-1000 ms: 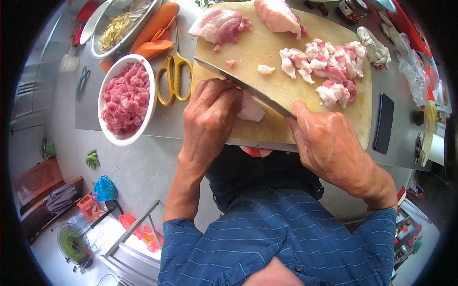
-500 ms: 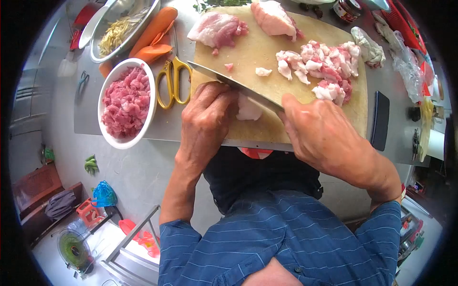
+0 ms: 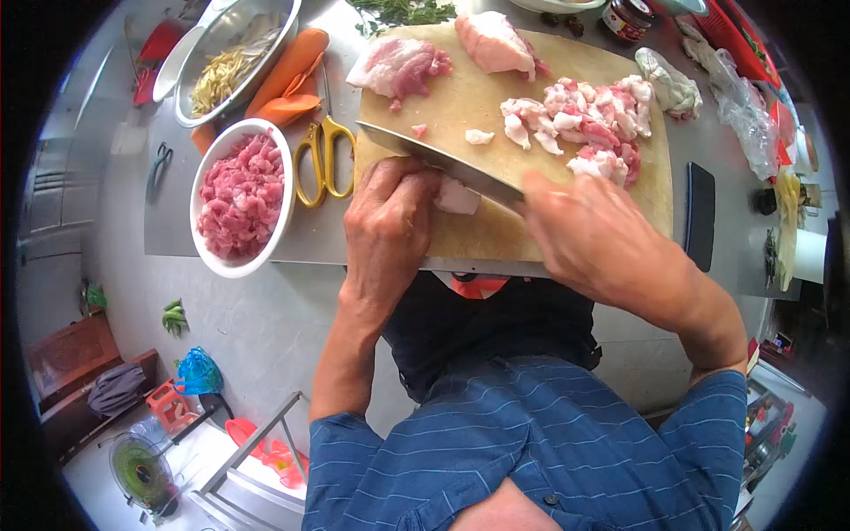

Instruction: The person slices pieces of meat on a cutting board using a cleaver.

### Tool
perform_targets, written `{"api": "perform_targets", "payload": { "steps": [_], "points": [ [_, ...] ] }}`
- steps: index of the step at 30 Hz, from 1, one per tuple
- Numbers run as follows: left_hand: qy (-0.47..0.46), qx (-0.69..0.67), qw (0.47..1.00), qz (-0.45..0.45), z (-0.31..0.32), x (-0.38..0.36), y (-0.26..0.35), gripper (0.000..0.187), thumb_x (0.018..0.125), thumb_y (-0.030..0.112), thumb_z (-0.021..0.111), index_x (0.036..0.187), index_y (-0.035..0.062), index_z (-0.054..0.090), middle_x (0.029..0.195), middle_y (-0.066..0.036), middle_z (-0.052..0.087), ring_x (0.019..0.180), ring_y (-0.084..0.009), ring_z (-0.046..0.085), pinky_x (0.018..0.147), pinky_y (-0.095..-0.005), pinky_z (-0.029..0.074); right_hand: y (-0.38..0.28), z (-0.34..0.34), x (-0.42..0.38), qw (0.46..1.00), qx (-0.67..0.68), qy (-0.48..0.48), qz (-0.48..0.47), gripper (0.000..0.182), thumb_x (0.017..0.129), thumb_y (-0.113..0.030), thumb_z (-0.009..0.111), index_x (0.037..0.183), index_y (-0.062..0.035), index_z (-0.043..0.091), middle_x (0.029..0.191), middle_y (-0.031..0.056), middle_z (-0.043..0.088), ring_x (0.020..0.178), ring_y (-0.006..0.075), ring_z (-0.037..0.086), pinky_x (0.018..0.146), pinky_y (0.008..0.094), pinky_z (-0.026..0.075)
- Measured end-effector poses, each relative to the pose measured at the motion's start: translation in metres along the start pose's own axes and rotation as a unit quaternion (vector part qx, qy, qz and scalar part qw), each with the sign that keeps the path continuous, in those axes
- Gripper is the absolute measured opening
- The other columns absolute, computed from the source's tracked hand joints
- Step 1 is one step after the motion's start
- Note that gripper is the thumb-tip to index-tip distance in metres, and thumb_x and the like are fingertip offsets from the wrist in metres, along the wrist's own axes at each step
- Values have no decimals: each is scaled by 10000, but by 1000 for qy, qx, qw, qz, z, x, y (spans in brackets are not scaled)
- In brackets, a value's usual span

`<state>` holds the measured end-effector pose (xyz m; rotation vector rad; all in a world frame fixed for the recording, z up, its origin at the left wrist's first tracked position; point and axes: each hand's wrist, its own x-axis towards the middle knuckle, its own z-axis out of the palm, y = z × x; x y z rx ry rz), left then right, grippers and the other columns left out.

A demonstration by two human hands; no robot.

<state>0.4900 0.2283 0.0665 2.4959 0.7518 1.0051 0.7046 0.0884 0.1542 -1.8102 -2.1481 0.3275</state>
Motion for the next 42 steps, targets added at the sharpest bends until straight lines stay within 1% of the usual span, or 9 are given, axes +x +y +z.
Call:
{"api": "perform_targets", "payload": {
  "steps": [4, 5, 7, 14, 21, 25, 30, 37, 42],
  "points": [
    [11, 8, 1000, -3, 3, -4, -1, 170, 852, -50, 768, 1008, 14, 795, 1074, -138, 750, 987, -315, 747, 870, -415, 607, -11, -18, 4, 971, -9, -174, 162, 202, 1060, -174, 636, 1159, -4, 592, 922, 256, 673, 903, 427, 683, 813, 566, 532],
    [7, 11, 1000, -7, 2, -3, 0, 188, 850, -57, 764, 1015, 26, 802, 1094, -134, 742, 991, -310, 746, 871, -415, 607, -9, -11, 3, 971, -9, -172, 166, 202, 1060, -174, 636, 1159, -4, 592, 922, 256, 673, 903, 427, 683, 813, 566, 532],
    [2, 18, 1000, -8, 1, -3, 3, 207, 847, -63, 761, 1022, 38, 808, 1114, -129, 735, 995, -305, 744, 872, -416, 607, 1, 11, 8, 997, -10, 70, -19, 180, 991, -95, 614, 1092, 53, 633, 837, 280, 676, 815, 416, 726, 754, 548, 576],
    [-2, -1, 999, -38, -3, -8, 10, 221, 861, -49, 746, 1042, 67, 797, 1127, -136, 686, 1033, -316, 720, 885, -436, 601, 18, 17, 50, 986, -42, 12, 163, 170, 1043, -121, 624, 1076, 45, 640, 737, 246, 708, 674, 470, 721, 667, 542, 583],
    [142, -22, 988, -49, -8, -23, 34, 257, 838, -106, 798, 1060, 22, 777, 1136, -159, 708, 1019, -336, 741, 884, -426, 601, 25, 4, 15, 993, 7, 107, 52, 264, 1025, -105, 628, 1197, 90, 673, 745, 294, 701, 738, 460, 745, 707, 549, 587],
    [-2, 17, 999, -36, -1, -21, 49, 414, 820, 24, 859, 1210, 17, 721, 1152, -174, 683, 1100, -360, 677, 950, -462, 564, 27, 2, 16, 996, 20, 73, 42, 301, 1025, -113, 632, 1238, 95, 671, 763, 305, 700, 761, 454, 748, 717, 532, 593],
    [-10, 65, 997, -28, 10, -9, 39, 306, 862, 62, 807, 1138, 8, 687, 1168, -201, 670, 1132, -405, 655, 967, -471, 545, 25, 7, 17, 997, 12, 18, 70, 167, 1032, -119, 650, 1022, 48, 646, 850, 305, 693, 829, 500, 698, 777, 558, 544],
    [-76, -48, 977, -194, -7, 28, 33, 211, 1038, 133, 724, 1194, -6, 753, 1025, -149, 812, 856, -192, 776, 798, -310, 601, 43, -1, 2, 983, 71, 64, 154, 206, 1052, -105, 624, 1128, 79, 675, 890, 314, 703, 844, 475, 723, 746, 517, 544],
    [89, -244, 945, -197, -25, 58, 46, 200, 1009, 102, 779, 1150, -41, 766, 990, -74, 810, 878, -79, 728, 800, -248, 577, 52, -6, -13, 965, 127, 140, 182, 202, 1054, -120, 632, 1069, 77, 674, 883, 352, 692, 860, 537, 710, 742, 567, 550]
  ]
}}
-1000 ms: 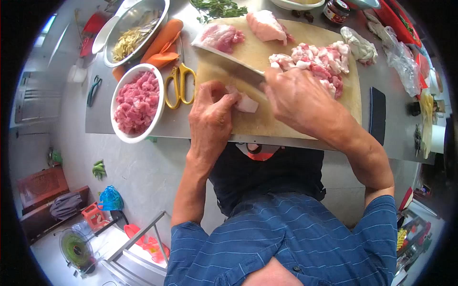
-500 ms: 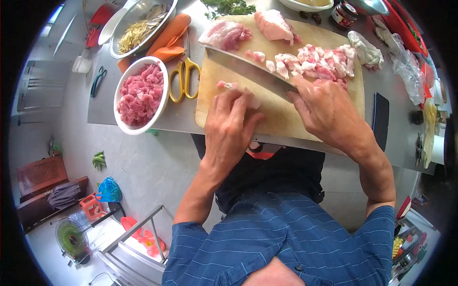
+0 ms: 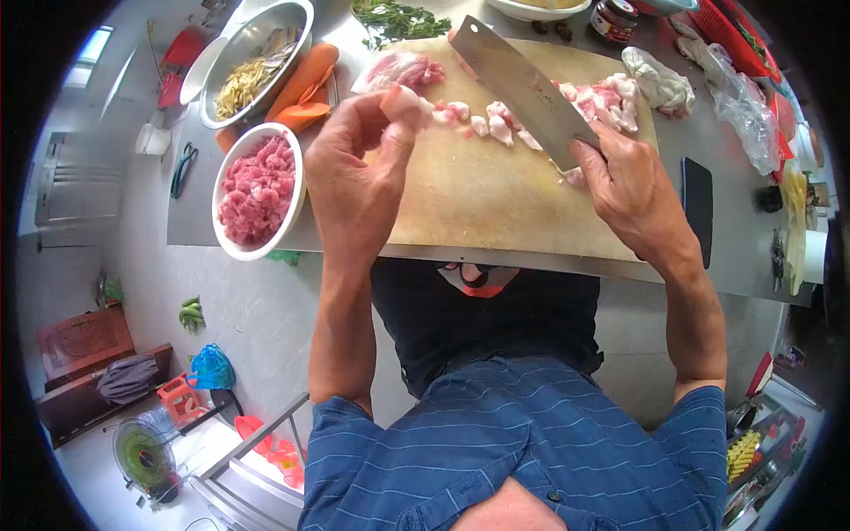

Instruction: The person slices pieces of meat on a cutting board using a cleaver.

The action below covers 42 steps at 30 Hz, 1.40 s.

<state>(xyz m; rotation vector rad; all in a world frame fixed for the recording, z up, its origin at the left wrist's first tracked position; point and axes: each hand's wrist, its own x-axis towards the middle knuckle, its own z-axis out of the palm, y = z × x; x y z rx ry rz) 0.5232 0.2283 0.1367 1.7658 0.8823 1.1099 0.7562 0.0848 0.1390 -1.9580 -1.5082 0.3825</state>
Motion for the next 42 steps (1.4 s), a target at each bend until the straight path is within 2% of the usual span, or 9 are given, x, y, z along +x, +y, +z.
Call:
{"api": "perform_targets", "payload": {
  "steps": [3, 4, 6, 12, 19, 23, 26, 30, 42],
  "points": [
    [42, 14, 998, 45, 6, 0, -5, 177, 1000, 99, 795, 1123, -25, 767, 999, -92, 807, 877, -122, 743, 812, -287, 592, 4, -2, -5, 1000, 12, -10, 7, 208, 1054, -124, 644, 1075, 82, 672, 913, 357, 693, 888, 539, 704, 745, 567, 544],
    [33, 70, 991, 110, 10, -3, -12, 161, 992, 97, 801, 1110, -7, 768, 1010, -102, 802, 898, -161, 749, 801, -312, 599, 7, -2, -7, 1000, 13, -10, 8, 208, 1054, -124, 644, 1075, 82, 672, 913, 357, 693, 888, 539, 704, 745, 567, 544],
    [10, 138, 970, 201, 21, -15, -25, 139, 960, 92, 823, 1080, 44, 771, 1025, -125, 777, 971, -275, 745, 803, -387, 604, 10, -1, -11, 1000, -9, -26, -4, 265, 1076, -115, 618, 1240, 85, 679, 937, 340, 670, 788, 511, 677, 715, 486, 520],
    [-103, 276, 931, 215, 28, -75, -44, 356, 851, 14, 851, 1199, 42, 778, 1163, -151, 737, 976, -340, 711, 830, -413, 595, -4, -6, -24, 998, 12, -57, 13, 264, 1065, -116, 632, 1244, 73, 677, 898, 352, 652, 818, 548, 655, 708, 505, 513],
    [-83, 207, 955, 197, 18, -81, -38, 403, 827, -26, 817, 1225, 4, 759, 1113, -135, 725, 1005, -340, 698, 864, -445, 591, -24, -9, -39, 994, -5, -106, 2, 186, 1041, -84, 660, 1133, 78, 664, 867, 338, 667, 821, 526, 686, 684, 517, 518],
    [-49, 226, 944, 234, 19, -66, -39, 316, 840, -90, 790, 1136, 22, 807, 1121, -153, 749, 1040, -340, 725, 877, -430, 610, -25, -6, -43, 994, -20, -105, 2, 133, 1031, -78, 672, 1057, 47, 634, 787, 318, 662, 789, 518, 692, 674, 555, 525],
    [-150, 198, 927, 282, 24, -60, -48, 385, 724, -27, 751, 1106, 16, 775, 1122, -133, 730, 1065, -346, 710, 908, -434, 618, -26, -7, -45, 994, -21, -106, -8, 124, 1025, -85, 677, 1026, 26, 622, 758, 303, 668, 768, 514, 697, 679, 586, 537],
    [-150, 205, 932, 260, 26, -64, -56, 366, 738, -26, 759, 1101, 13, 774, 1113, -132, 728, 1065, -341, 708, 903, -424, 615, -28, -8, -51, 993, -27, -113, -13, 116, 1035, -69, 670, 1049, 29, 611, 795, 304, 662, 798, 514, 687, 656, 543, 506],
    [-165, 194, 937, 238, 26, -59, -46, 219, 799, -32, 774, 1009, 22, 803, 1061, -123, 752, 1012, -313, 734, 889, -415, 617, -36, -4, -55, 985, -71, -156, -6, 111, 1016, -38, 678, 1022, 6, 576, 783, 279, 673, 779, 515, 678, 660, 576, 519]
  ]
}}
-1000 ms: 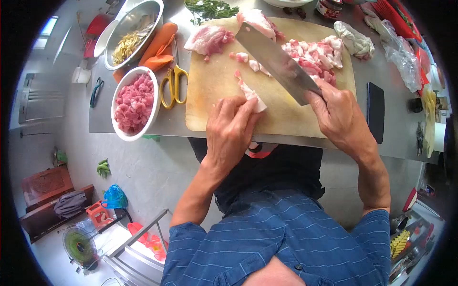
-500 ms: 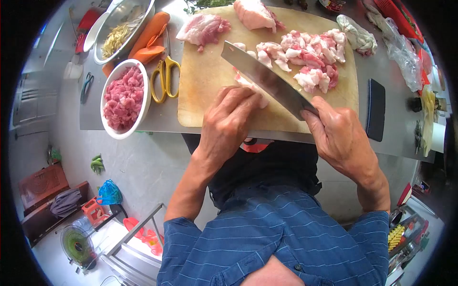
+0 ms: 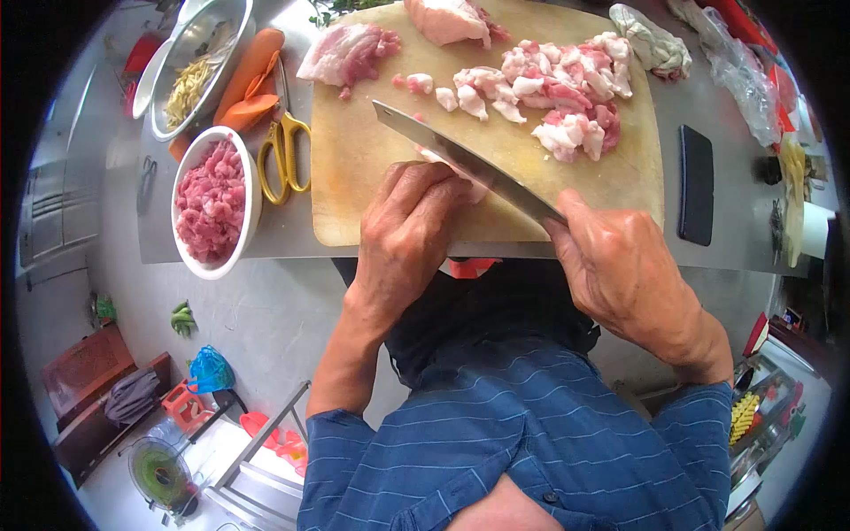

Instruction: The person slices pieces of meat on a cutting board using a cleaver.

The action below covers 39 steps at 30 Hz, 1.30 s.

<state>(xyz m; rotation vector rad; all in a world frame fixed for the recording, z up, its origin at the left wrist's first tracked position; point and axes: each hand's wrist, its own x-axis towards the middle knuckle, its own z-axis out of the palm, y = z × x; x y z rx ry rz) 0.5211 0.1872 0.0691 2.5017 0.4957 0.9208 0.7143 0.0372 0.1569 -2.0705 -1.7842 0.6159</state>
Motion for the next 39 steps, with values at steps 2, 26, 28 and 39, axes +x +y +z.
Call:
{"api": "perform_targets", "payload": {
  "steps": [2, 26, 28, 39],
  "points": [
    [4, 0, 1000, 7, 1, 0, -2, 216, 805, -25, 777, 1012, 29, 806, 1064, -118, 754, 1004, -306, 736, 887, -411, 618, -2, -3, -3, 1000, -3, -15, 11, 115, 1015, -37, 678, 1025, 7, 572, 784, 279, 674, 782, 515, 677, 660, 578, 520],
    [-8, -27, 999, 30, -2, 0, -10, 246, 787, -40, 753, 1014, 36, 808, 1051, -124, 765, 1026, -323, 748, 905, -411, 623, -9, -10, 6, 998, -44, -30, -16, 132, 1026, -92, 673, 1047, -3, 579, 700, 271, 639, 707, 505, 669, 650, 579, 522],
    [-12, -27, 999, 33, -2, -1, -10, 286, 755, -34, 749, 1031, 27, 799, 1073, -122, 756, 1046, -329, 740, 911, -422, 622, -5, 2, 13, 998, -53, 1, -39, 137, 1024, -104, 677, 1049, -6, 584, 718, 273, 650, 719, 498, 676, 671, 580, 527],
    [10, -25, 1000, 12, 0, -2, -3, 235, 810, -96, 719, 1008, 11, 786, 1038, -136, 755, 1004, -326, 748, 884, -418, 612, 5, 4, -6, 991, -59, 75, -98, 158, 1007, -96, 703, 1090, -14, 598, 806, 239, 646, 782, 448, 657, 734, 551, 514]
  ]
}}
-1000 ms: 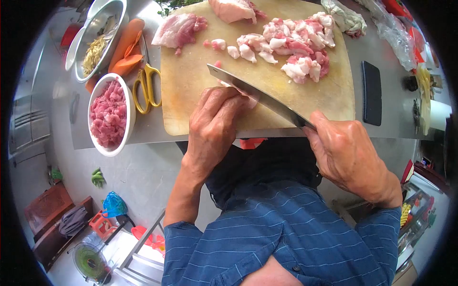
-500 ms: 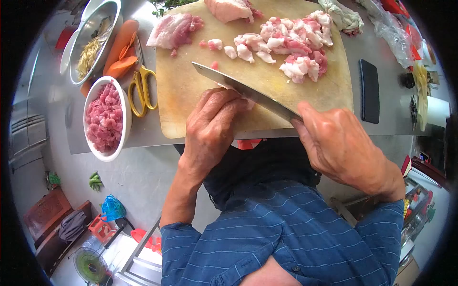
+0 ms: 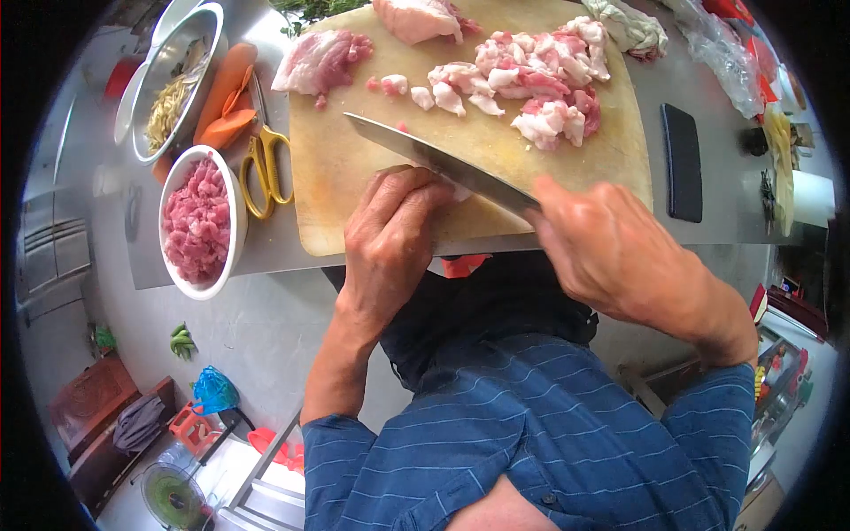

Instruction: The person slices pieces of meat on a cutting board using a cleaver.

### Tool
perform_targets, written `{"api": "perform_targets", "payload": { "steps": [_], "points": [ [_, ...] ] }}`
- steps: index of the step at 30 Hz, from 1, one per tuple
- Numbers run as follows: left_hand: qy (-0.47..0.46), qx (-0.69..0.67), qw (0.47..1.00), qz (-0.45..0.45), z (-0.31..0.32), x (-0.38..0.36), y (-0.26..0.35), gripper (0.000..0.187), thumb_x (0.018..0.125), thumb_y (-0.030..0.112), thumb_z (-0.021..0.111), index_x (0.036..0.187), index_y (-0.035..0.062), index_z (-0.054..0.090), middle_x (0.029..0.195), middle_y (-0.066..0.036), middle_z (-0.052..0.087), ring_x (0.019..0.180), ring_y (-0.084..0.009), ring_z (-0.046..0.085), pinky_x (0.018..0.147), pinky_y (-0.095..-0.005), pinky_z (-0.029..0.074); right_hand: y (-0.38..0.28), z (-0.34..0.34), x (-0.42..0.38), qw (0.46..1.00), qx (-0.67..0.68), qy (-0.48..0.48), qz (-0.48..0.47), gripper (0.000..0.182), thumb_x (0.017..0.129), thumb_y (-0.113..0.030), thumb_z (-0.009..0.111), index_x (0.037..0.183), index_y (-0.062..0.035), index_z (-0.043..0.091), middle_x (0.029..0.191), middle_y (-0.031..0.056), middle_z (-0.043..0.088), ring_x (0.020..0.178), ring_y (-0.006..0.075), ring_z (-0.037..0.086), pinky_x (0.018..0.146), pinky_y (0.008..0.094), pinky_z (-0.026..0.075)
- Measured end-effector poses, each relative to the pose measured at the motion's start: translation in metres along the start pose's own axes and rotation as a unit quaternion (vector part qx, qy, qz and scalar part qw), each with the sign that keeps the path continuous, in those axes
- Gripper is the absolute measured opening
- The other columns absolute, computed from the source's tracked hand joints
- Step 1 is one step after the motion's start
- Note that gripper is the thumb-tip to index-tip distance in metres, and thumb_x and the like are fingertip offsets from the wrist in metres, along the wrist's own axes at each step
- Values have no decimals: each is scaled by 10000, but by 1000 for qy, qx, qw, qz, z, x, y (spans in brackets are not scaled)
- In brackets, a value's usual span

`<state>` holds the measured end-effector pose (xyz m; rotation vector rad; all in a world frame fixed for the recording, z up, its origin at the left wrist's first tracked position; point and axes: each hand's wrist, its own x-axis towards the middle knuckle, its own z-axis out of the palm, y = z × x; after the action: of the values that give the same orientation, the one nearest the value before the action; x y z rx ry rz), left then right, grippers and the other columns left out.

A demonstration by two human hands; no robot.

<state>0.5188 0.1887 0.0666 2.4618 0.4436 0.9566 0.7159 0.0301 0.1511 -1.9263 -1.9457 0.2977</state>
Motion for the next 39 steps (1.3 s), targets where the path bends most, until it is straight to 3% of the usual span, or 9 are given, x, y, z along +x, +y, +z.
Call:
{"api": "perform_targets", "payload": {
  "steps": [1, 3, 7, 9, 16, 19, 24, 31, 39],
  "points": [
    [4, -1, 1000, 0, 0, 0, 0, 242, 805, -102, 718, 1006, 15, 788, 1037, -136, 756, 1003, -325, 749, 886, -418, 612, -1, -10, 2, 1000, 0, -2, 0, 158, 1007, -96, 703, 1090, -14, 598, 806, 239, 646, 782, 448, 657, 734, 551, 514],
    [6, -5, 1000, 0, 1, -2, -2, 250, 800, -108, 717, 1003, 18, 790, 1036, -135, 757, 1003, -324, 750, 888, -417, 612, -4, -29, 6, 961, 52, -229, 150, 180, 1006, -122, 687, 1079, -5, 572, 789, 202, 596, 772, 414, 657, 736, 536, 553],
    [8, 5, 1000, 24, 1, -3, -5, 355, 691, -101, 723, 1019, 27, 773, 1066, -117, 740, 1024, -315, 736, 883, -420, 622, -6, -15, 8, 980, -13, -171, 97, 135, 1014, -114, 658, 1022, -1, 584, 821, 236, 651, 799, 430, 692, 737, 540, 572],
    [6, 5, 1000, 27, 0, -2, -4, 354, 695, -103, 723, 1020, 29, 773, 1064, -114, 742, 1024, -314, 738, 883, -419, 623, 1, 9, 19, 999, 31, -6, -9, 210, 1019, -117, 696, 1151, 13, 597, 863, 247, 665, 820, 436, 673, 748, 531, 531],
    [10, 28, 1000, 6, 1, -3, -1, 316, 710, -107, 722, 991, 25, 777, 1051, -113, 749, 1032, -324, 745, 894, -426, 625, 3, 32, 67, 996, 56, -66, -19, 219, 967, -116, 651, 1131, 26, 616, 826, 212, 650, 803, 396, 693, 762, 504, 586],
    [13, 19, 1000, -8, 1, -3, 0, 248, 767, -108, 726, 976, 14, 781, 1040, -129, 759, 1007, -325, 754, 880, -418, 622, 11, 24, 28, 987, 22, 95, -130, 270, 948, -111, 661, 1170, 40, 626, 876, 222, 698, 872, 400, 726, 775, 495, 600],
    [16, 6, 1000, -6, 2, -5, 0, 303, 725, -89, 744, 1002, 26, 786, 1048, -115, 758, 1034, -325, 747, 902, -435, 627, -11, -19, 3, 984, -52, -156, 66, 128, 1019, -114, 636, 1063, -10, 575, 722, 205, 634, 730, 426, 696, 693, 558, 547],
    [5, 22, 1000, -3, 1, -11, -2, 312, 727, -91, 746, 1017, 19, 781, 1056, -123, 756, 1029, -337, 744, 895, -436, 625, -20, 21, 36, 997, -55, 17, -45, 81, 991, -89, 621, 1008, -17, 589, 627, 189, 627, 615, 427, 695, 606, 542, 561],
    [31, 4, 999, 33, 4, -5, -4, 292, 743, -82, 745, 1014, 22, 778, 1055, -116, 741, 1007, -320, 738, 877, -422, 625, 16, -6, 43, 987, -77, -39, 132, 147, 1033, -102, 634, 1025, 43, 614, 807, 304, 701, 763, 493, 721, 683, 574, 569]
  ]
}}
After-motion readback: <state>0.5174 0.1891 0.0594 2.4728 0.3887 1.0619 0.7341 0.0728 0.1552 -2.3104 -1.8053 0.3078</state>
